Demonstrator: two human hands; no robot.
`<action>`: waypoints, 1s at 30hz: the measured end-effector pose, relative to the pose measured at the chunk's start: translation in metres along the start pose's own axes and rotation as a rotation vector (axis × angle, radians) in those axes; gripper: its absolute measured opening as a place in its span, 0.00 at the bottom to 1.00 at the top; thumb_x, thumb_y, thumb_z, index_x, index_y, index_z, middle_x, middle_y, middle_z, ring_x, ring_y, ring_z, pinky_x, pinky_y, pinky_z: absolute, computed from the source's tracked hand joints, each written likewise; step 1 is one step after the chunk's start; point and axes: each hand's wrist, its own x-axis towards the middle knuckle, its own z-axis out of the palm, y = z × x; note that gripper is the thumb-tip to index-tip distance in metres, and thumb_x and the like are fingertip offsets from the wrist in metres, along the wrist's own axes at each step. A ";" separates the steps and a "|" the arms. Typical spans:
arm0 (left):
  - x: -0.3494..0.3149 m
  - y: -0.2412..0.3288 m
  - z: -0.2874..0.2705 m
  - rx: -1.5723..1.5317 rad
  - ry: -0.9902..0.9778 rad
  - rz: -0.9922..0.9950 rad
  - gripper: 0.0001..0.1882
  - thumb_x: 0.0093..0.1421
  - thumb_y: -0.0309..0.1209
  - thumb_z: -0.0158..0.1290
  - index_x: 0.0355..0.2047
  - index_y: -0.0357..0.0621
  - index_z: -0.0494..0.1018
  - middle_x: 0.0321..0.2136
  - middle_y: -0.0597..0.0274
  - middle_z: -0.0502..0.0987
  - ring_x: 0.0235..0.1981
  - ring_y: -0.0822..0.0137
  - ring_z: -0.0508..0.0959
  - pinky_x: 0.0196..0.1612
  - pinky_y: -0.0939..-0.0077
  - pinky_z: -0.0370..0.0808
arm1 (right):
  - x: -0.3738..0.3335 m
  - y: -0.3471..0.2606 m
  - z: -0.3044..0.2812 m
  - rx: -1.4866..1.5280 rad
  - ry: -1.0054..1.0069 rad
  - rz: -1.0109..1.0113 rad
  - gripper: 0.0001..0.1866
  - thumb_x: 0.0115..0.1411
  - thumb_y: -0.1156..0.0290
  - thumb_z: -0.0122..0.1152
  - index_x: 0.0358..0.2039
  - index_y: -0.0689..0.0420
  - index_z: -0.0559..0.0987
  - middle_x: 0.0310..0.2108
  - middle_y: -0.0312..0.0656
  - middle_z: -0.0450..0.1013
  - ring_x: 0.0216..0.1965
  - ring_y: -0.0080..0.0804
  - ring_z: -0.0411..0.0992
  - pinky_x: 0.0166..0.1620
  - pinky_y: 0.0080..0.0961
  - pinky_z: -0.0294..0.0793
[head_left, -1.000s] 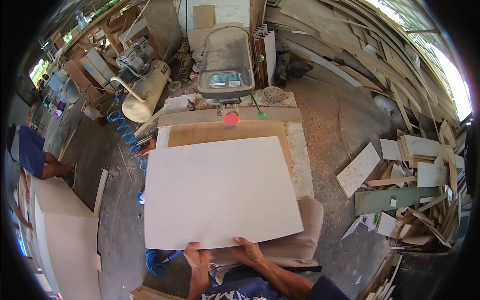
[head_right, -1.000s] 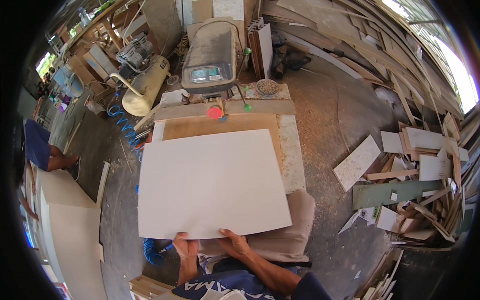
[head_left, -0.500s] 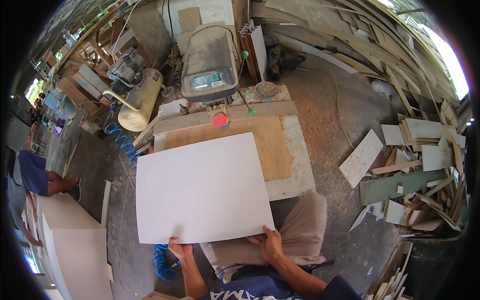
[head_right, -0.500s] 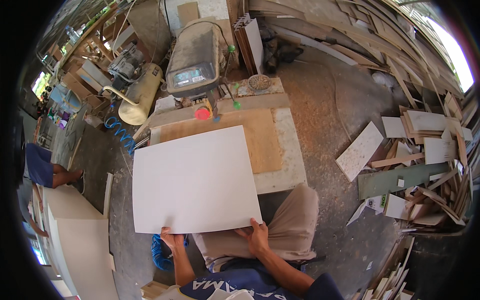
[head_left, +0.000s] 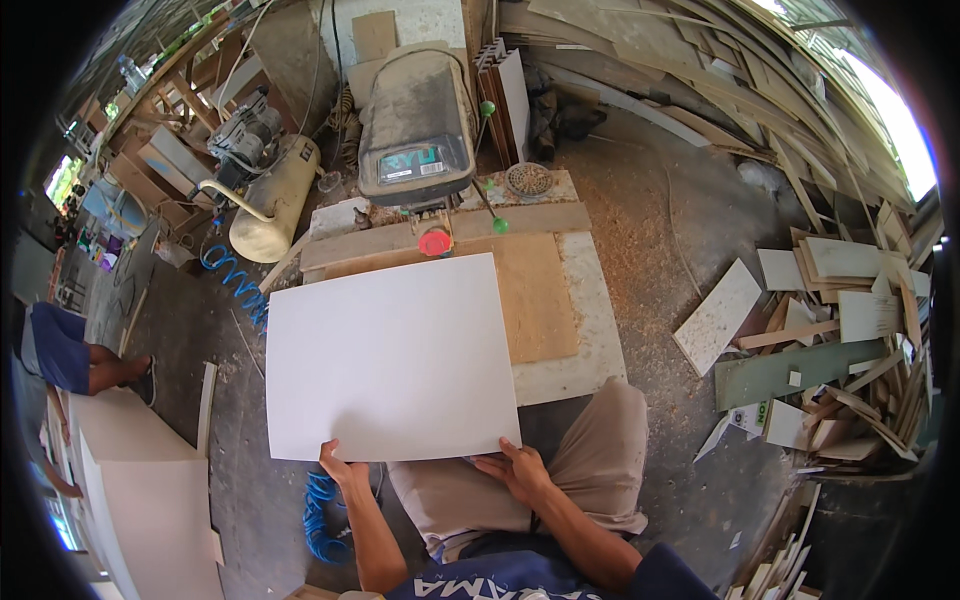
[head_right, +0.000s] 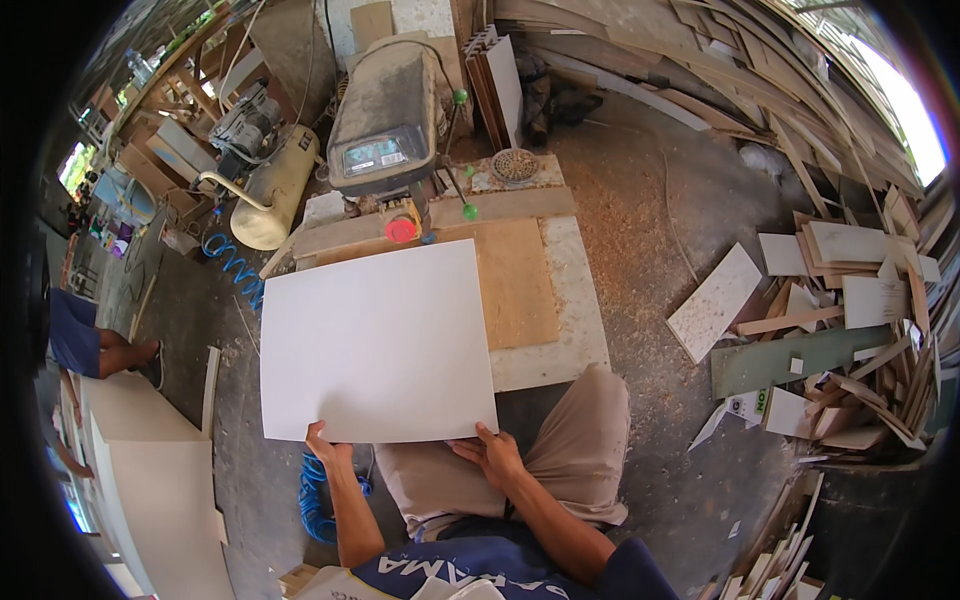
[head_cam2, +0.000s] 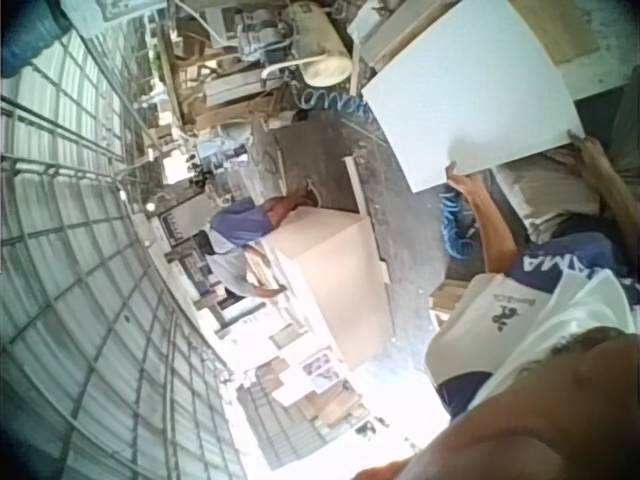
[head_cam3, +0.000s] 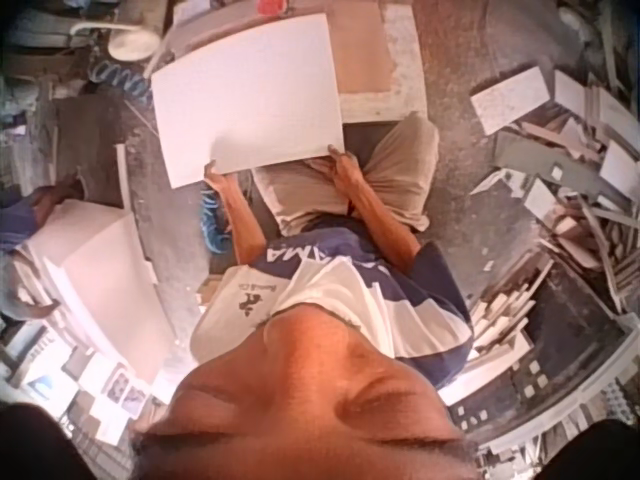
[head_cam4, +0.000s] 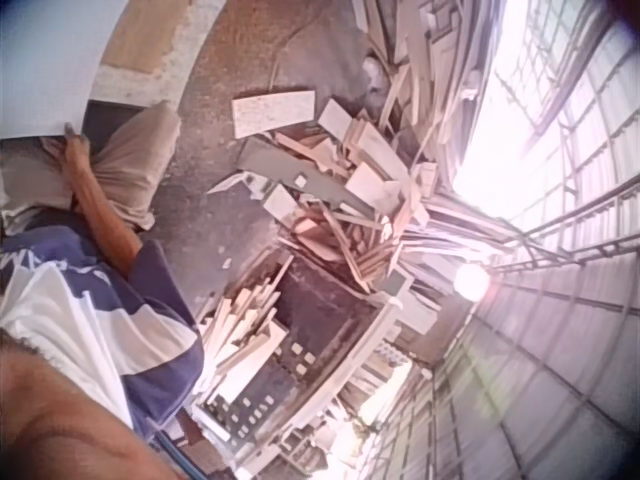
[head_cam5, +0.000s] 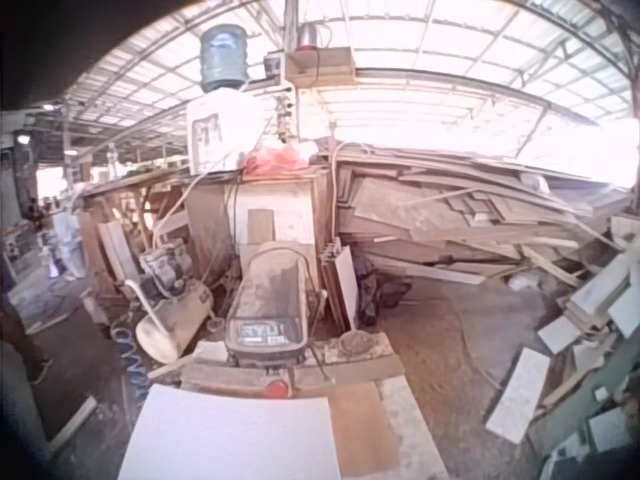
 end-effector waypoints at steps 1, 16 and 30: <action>0.003 0.000 -0.001 0.007 -0.010 -0.008 0.23 0.49 0.32 0.52 0.46 0.35 0.74 0.44 0.53 0.79 0.47 0.52 0.79 0.52 0.57 0.79 | 0.003 0.004 -0.004 -0.007 0.014 0.014 0.24 0.75 0.65 0.48 0.59 0.75 0.65 0.55 0.63 0.71 0.53 0.56 0.76 0.56 0.45 0.80; -0.056 -0.067 0.014 0.240 -0.080 0.135 0.20 0.57 0.22 0.64 0.50 0.30 0.76 0.45 0.55 0.80 0.45 0.58 0.81 0.51 0.63 0.81 | 0.084 -0.311 0.152 -1.216 0.298 -1.849 0.23 0.63 0.80 0.54 0.59 0.59 0.71 0.62 0.53 0.68 0.61 0.53 0.67 0.59 0.42 0.69; -0.062 -0.059 0.022 0.226 -0.062 0.197 0.19 0.58 0.23 0.64 0.49 0.32 0.75 0.44 0.56 0.80 0.44 0.59 0.81 0.48 0.63 0.81 | 0.217 -0.389 0.214 -2.060 0.224 -1.408 0.31 0.60 0.73 0.57 0.65 0.53 0.68 0.61 0.46 0.72 0.60 0.52 0.70 0.62 0.48 0.68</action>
